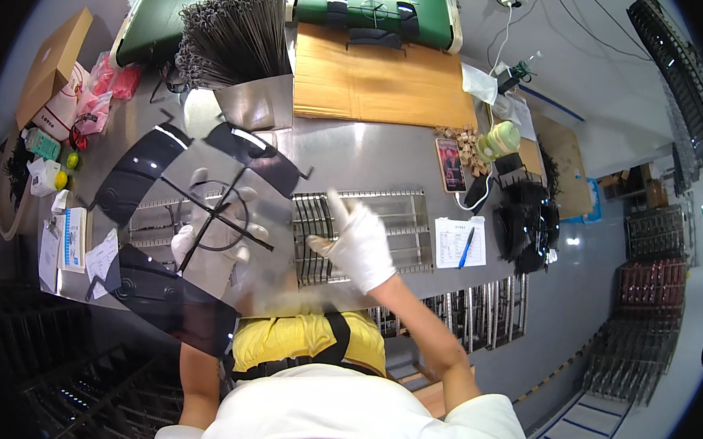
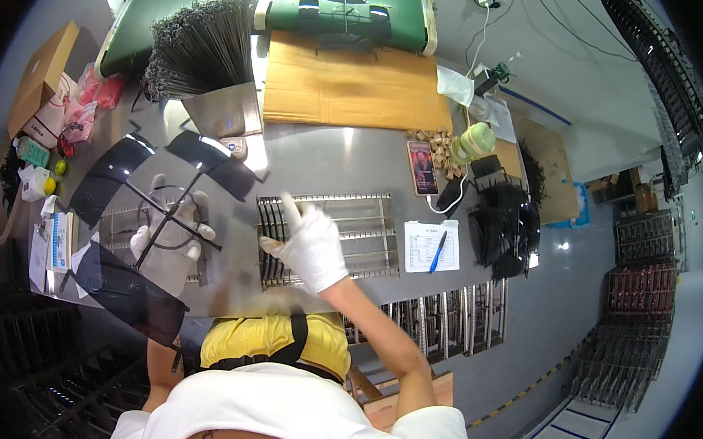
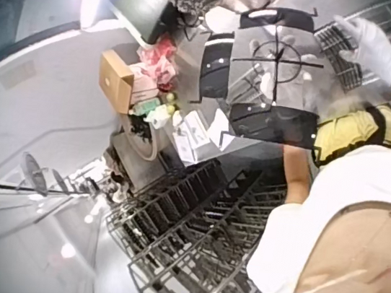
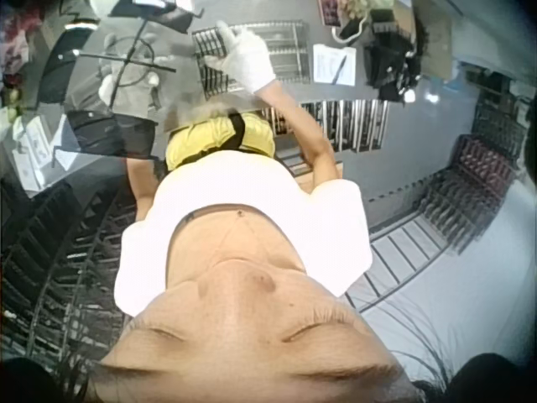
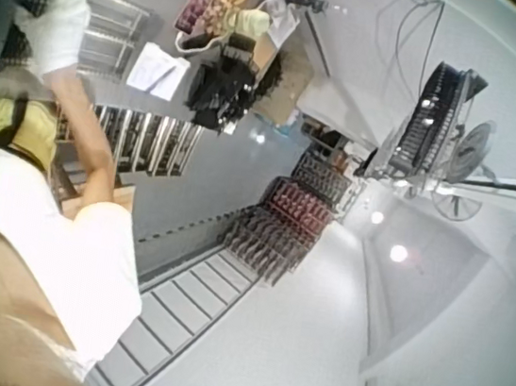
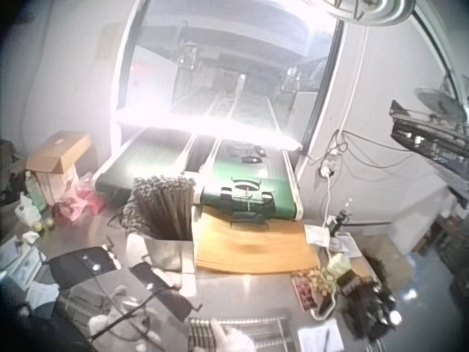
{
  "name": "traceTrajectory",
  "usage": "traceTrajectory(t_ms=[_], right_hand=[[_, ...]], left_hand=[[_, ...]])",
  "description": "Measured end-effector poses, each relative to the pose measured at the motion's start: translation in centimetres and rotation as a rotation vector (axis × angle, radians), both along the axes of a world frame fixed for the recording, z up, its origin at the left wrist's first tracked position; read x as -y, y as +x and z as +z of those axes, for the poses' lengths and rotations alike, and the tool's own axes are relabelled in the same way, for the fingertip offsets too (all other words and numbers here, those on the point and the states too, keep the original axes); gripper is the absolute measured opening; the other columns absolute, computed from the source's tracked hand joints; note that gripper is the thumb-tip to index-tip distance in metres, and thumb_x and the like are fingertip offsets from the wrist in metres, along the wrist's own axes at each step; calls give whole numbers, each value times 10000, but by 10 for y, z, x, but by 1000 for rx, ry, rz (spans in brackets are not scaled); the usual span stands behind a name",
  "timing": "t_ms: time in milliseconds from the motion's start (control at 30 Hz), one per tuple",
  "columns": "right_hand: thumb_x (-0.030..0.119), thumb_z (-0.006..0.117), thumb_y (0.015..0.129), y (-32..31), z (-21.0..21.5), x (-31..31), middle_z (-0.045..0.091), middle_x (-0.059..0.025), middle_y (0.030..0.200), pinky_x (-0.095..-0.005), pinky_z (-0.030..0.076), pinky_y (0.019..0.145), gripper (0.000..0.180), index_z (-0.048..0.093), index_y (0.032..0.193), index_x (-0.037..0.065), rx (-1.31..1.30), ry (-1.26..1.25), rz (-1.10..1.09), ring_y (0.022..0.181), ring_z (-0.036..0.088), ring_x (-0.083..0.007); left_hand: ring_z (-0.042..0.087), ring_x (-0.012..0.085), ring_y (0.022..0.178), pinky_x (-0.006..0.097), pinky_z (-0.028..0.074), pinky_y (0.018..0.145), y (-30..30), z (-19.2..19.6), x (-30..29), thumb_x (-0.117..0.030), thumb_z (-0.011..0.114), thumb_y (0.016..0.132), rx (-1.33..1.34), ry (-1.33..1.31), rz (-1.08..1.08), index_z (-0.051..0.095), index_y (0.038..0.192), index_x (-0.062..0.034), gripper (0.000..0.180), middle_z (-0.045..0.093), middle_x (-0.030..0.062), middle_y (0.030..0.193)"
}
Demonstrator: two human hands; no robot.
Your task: The person assembles black plastic headbands by inserting them into a metal rack on a stainless steel workbench. They repeatedly pick up headbands from a pile, align them, and place them into slots in the rack, then transfer the filled rack to a nearby shelf.
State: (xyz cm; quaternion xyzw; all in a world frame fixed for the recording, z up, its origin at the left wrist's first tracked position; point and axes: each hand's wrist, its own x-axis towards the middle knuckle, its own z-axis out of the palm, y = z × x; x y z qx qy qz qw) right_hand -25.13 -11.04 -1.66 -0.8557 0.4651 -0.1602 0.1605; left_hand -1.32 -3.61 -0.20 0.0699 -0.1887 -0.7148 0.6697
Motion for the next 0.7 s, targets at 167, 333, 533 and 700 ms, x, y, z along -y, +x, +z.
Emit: traceTrajectory(t_ms=[167,333,533,700], right_hand=[[270,801,664,10,61,36,612,-178,929,-427,536,720,711,549,1295,60,-24,-66,73,834,640,-335],[161,758,720,6,48,7,549,-62,757,-380,498,523,503,662,1197,285,-290,-297,104,621,616,-250],[42,713,705,-30,-8,3,596,-130,792,-391,488,571,678,563,1348,201,175,-351,13,591,563,-326],[226,442,976,-37,-88,-25,662,-186,919,-422,510,681,659,148,1546,72,323,796,-260,700,641,-313]], left_hand=[[585,500,1059,493,554,841,-45,8,3,-341,596,901,88,137,-43,299,1462,-199,650,464,290,1322],[510,467,1105,567,466,942,-46,24,-8,-482,559,916,375,234,62,427,1270,-80,552,472,262,1257],[594,154,664,255,523,516,-5,96,-59,-251,586,913,-980,351,103,383,1234,37,477,433,120,1083],[552,103,682,228,446,490,11,106,-63,-221,565,936,-247,107,188,278,1453,-10,627,400,115,1185]])
